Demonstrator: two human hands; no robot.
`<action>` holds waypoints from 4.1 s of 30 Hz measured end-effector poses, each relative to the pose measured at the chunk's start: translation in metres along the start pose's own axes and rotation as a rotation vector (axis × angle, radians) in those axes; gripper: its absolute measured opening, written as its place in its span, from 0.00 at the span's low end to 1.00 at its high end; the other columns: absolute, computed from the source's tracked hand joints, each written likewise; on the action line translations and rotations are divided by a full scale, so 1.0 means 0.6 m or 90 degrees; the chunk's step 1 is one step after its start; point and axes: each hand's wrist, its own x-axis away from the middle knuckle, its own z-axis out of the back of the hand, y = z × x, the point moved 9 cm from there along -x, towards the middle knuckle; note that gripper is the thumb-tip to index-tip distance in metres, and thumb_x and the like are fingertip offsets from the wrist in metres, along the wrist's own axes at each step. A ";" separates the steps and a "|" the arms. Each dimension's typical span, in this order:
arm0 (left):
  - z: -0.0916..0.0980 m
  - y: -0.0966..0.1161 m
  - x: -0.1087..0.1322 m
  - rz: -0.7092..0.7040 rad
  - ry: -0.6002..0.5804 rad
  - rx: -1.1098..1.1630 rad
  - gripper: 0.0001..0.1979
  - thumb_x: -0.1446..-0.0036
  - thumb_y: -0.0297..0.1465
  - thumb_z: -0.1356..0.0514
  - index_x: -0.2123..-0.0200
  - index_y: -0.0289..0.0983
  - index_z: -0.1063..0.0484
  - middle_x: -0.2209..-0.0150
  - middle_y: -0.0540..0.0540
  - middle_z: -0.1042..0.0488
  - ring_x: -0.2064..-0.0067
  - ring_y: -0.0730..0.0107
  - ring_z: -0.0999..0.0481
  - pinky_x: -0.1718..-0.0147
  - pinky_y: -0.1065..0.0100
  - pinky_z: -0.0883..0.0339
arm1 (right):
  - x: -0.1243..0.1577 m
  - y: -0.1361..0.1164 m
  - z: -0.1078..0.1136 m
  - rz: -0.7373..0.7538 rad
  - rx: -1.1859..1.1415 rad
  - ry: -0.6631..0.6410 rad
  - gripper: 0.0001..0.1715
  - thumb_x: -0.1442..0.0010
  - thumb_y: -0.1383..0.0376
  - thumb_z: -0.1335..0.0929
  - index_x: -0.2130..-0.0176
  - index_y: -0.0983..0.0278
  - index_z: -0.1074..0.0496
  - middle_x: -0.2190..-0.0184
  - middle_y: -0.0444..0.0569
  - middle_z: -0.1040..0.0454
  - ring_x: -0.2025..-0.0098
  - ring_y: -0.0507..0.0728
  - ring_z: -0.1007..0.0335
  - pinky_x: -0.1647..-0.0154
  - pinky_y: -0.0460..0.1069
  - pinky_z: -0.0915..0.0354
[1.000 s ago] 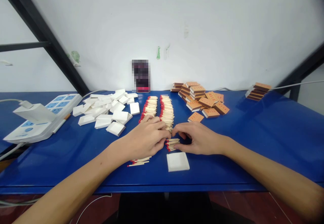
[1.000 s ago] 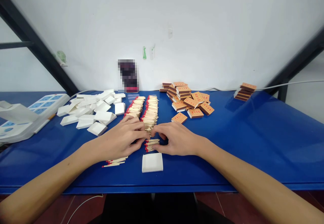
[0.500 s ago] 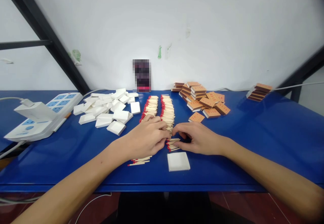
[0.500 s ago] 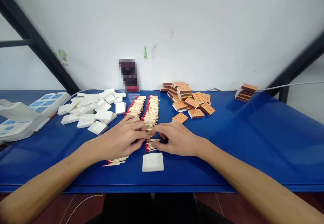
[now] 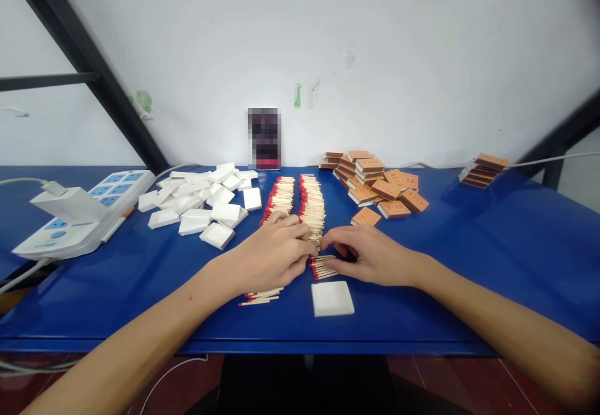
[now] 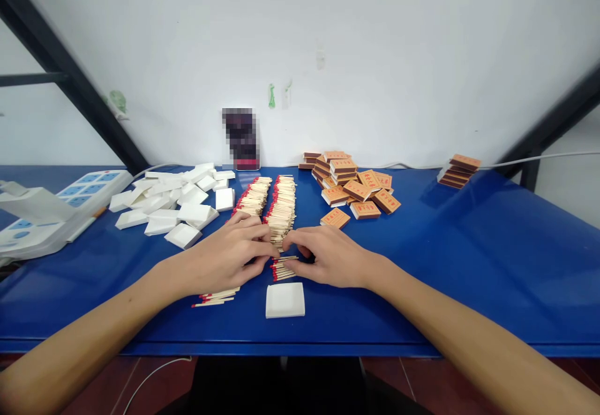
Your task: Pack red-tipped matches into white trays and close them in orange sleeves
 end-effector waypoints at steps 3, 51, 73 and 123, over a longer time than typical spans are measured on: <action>0.000 0.001 0.000 -0.003 0.000 -0.002 0.11 0.34 0.25 0.46 0.60 0.40 0.23 0.63 0.46 0.29 0.57 0.62 0.33 0.51 0.58 0.44 | -0.002 0.000 -0.001 0.001 0.002 0.010 0.11 0.33 0.58 0.33 0.59 0.63 0.27 0.75 0.40 0.36 0.74 0.50 0.40 0.72 0.46 0.48; -0.001 0.000 0.000 -0.012 0.009 0.005 0.11 0.35 0.25 0.45 0.59 0.40 0.23 0.65 0.47 0.29 0.59 0.63 0.33 0.53 0.60 0.44 | -0.003 0.007 -0.004 -0.001 0.013 0.024 0.07 0.33 0.66 0.35 0.58 0.63 0.26 0.75 0.41 0.33 0.73 0.51 0.38 0.72 0.46 0.47; 0.005 0.004 -0.001 0.001 -0.009 0.025 0.11 0.33 0.30 0.44 0.64 0.39 0.21 0.67 0.48 0.30 0.59 0.64 0.34 0.55 0.61 0.43 | -0.003 0.001 -0.001 0.007 -0.036 -0.021 0.10 0.36 0.60 0.29 0.59 0.62 0.20 0.73 0.42 0.30 0.72 0.49 0.37 0.70 0.45 0.43; -0.007 0.013 -0.007 0.008 0.044 -0.154 0.09 0.33 0.31 0.46 0.60 0.35 0.28 0.58 0.42 0.28 0.54 0.56 0.32 0.51 0.55 0.40 | -0.001 0.003 0.014 -0.053 -0.026 0.037 0.06 0.41 0.67 0.31 0.67 0.66 0.23 0.83 0.38 0.34 0.81 0.46 0.41 0.77 0.43 0.46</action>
